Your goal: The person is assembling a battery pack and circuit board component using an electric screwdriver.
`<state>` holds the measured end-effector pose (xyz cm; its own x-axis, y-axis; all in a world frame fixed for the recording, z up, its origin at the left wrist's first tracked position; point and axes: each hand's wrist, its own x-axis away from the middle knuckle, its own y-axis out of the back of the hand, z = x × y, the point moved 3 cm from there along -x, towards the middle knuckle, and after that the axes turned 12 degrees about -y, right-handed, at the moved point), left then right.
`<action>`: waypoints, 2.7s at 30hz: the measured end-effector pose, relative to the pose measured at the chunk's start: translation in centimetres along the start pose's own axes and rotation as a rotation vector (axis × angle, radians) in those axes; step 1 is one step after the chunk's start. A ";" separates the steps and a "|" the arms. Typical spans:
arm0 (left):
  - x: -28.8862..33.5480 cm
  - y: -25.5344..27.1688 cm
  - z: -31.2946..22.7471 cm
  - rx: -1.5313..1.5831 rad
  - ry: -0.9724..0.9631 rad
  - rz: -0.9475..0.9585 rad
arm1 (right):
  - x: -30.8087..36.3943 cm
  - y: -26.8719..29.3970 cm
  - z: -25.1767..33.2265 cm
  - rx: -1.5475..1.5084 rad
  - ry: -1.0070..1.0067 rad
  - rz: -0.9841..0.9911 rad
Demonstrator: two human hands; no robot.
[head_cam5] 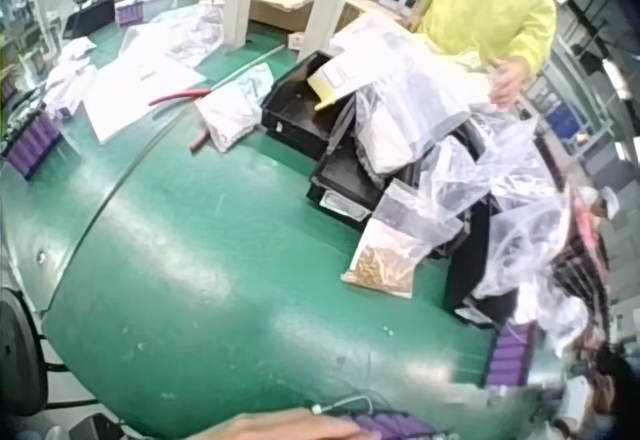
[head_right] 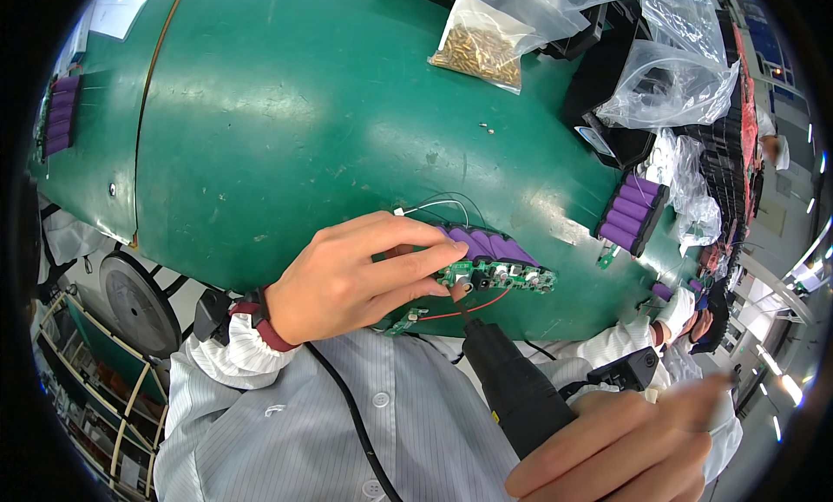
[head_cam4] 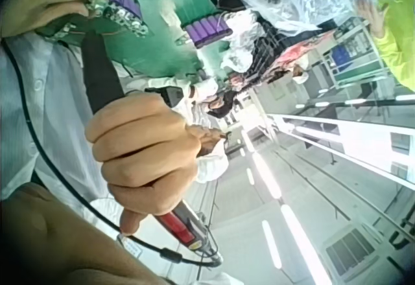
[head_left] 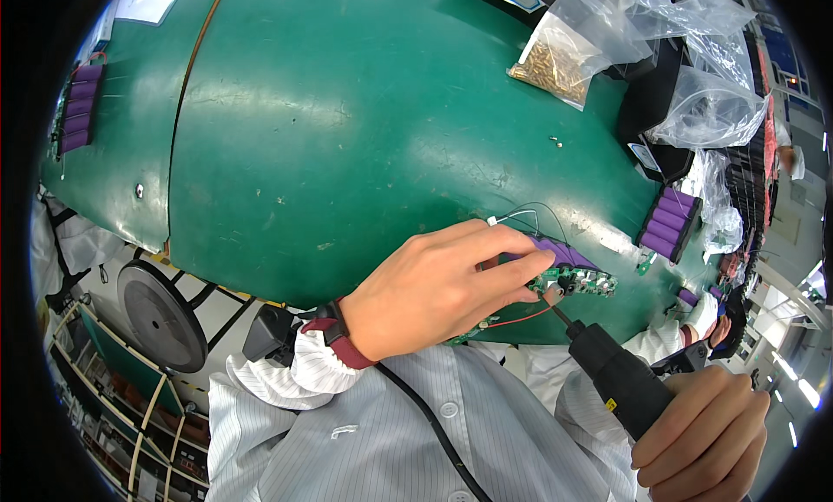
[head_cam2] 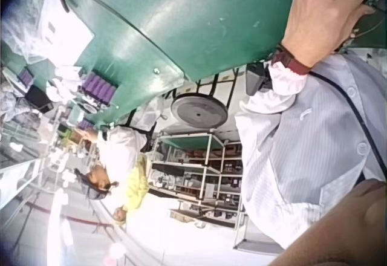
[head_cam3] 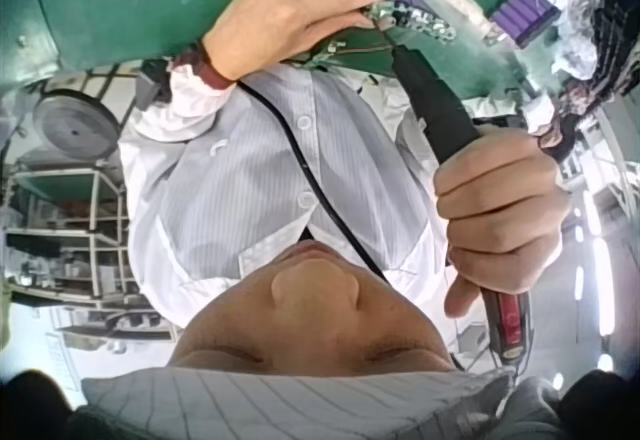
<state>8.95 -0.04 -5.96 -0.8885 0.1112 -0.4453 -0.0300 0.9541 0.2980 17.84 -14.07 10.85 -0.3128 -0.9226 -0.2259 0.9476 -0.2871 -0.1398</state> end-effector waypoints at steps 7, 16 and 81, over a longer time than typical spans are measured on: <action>-0.1 -0.2 0.2 0.006 -0.010 -0.020 | -0.3 -0.3 0.0 0.031 -0.022 0.013; 0.3 -0.1 -0.4 -0.039 -0.040 -0.066 | 0.3 -0.1 1.7 -0.146 0.309 0.218; -3.4 9.5 0.5 -1.150 -0.108 -0.161 | 15.2 8.0 -15.4 0.640 -0.152 -0.509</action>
<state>11.91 8.78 -2.03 -0.7945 0.0875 -0.6009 -0.5857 0.1508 0.7964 19.67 -26.46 -8.58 -0.7447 -0.6516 -0.1445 0.5599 -0.7277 0.3961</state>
